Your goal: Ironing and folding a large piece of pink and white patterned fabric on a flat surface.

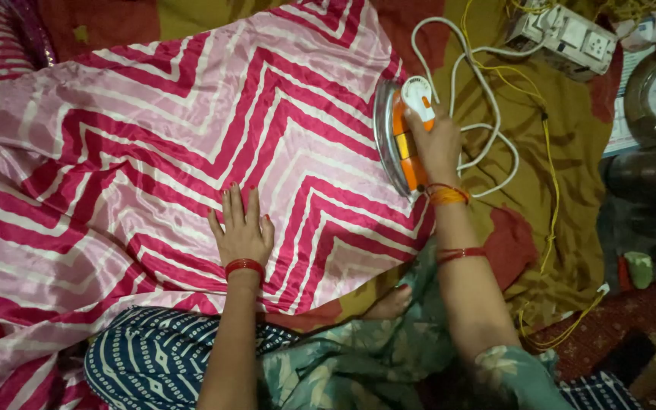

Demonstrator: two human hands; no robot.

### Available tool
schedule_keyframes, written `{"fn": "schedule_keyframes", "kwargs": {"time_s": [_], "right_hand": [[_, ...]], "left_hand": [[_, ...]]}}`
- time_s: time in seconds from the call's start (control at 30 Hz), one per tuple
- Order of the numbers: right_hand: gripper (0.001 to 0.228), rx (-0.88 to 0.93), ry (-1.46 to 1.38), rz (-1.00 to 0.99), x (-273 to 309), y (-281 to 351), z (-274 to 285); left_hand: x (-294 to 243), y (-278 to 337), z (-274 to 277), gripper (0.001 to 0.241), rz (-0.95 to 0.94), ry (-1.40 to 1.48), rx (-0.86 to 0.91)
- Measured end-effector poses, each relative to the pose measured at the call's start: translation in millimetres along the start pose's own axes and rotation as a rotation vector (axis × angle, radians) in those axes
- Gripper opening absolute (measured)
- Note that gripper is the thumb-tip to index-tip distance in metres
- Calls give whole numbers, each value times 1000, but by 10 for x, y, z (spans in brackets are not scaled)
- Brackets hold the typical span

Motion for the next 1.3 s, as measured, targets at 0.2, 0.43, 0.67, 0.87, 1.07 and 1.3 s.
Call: {"fn": "schedule_keyframes", "kwargs": {"time_s": [0.2, 0.43, 0.67, 0.87, 1.07, 1.3], "right_hand": [[51, 54, 8, -88, 128, 545, 140], [48, 101, 16, 52, 120, 1154, 144], [47, 105, 31, -38, 157, 1003, 151], [45, 113, 8, -78, 224, 489, 75], [44, 18, -1, 5, 156, 24, -35], [47, 64, -30, -48, 72, 152, -178]], "left_hand": [[2, 16, 20, 62, -18, 11, -48], [18, 9, -12, 62, -18, 29, -36], [-2, 16, 8, 61, -14, 4, -19], [12, 5, -17, 63, -6, -5, -7], [-1, 9, -21, 64, -6, 3, 0], [10, 0, 6, 64, -13, 30, -28]]}}
Point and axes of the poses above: each hand's wrist, its own y-axis away from the middle knuckle, its own z-axis out of the back of the hand, x = y × z, the point moved 10 cm from there along -y, towards the middle knuckle, and after that the axes turned 8 degrees about z, right-handed, at the moved point
